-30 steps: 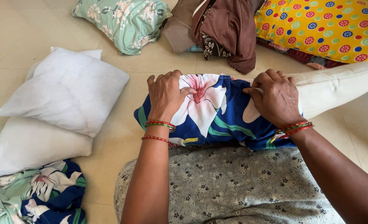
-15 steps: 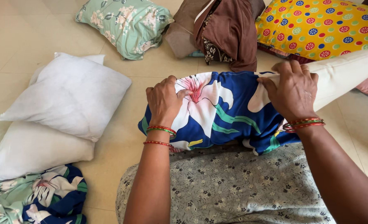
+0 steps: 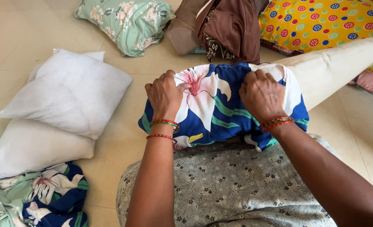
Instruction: The person sits on the floor and sews a floral-patterned pillowcase onto a white pillow by hand. They align the fabric edges, insert the pillow, and stitch the opening closed using a needle and thread.
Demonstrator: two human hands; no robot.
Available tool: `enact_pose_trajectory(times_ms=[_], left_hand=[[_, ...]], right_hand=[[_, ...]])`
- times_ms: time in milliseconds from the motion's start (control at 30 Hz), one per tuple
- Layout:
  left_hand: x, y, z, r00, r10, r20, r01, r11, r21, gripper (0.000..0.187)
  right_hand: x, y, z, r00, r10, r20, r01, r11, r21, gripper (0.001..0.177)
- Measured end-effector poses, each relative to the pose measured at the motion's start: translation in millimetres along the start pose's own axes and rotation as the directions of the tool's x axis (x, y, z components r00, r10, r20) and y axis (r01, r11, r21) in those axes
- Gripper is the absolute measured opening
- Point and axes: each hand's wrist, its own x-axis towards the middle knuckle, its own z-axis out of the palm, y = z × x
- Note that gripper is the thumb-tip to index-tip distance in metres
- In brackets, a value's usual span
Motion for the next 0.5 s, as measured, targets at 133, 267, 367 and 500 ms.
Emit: enact_pose_trajectory(times_ms=[133, 267, 367, 500], left_hand=[[3, -7, 2, 1.0, -0.014, 0.008, 0.014, 1.0, 0.008, 0.044], [4, -18, 2, 0.997, -0.072, 0.019, 0.072, 0.997, -0.002, 0.049], [8, -15, 7, 0.997, -0.079, -0.007, 0.079, 0.997, 0.023, 0.047], [8, -7, 12, 0.997, -0.078, -0.006, 0.078, 0.996, 0.031, 0.044]], right_hand=[[8, 23, 25, 0.997, -0.066, -0.039, 0.063, 0.995, -0.074, 0.02], [25, 74, 3, 0.99, 0.069, -0.12, -0.09, 0.978, -0.189, 0.025], [23, 88, -25, 0.993, 0.047, -0.104, -0.039, 0.996, 0.08, 0.026], [10, 29, -9, 0.997, 0.046, 0.058, -0.056, 0.98, 0.19, 0.043]])
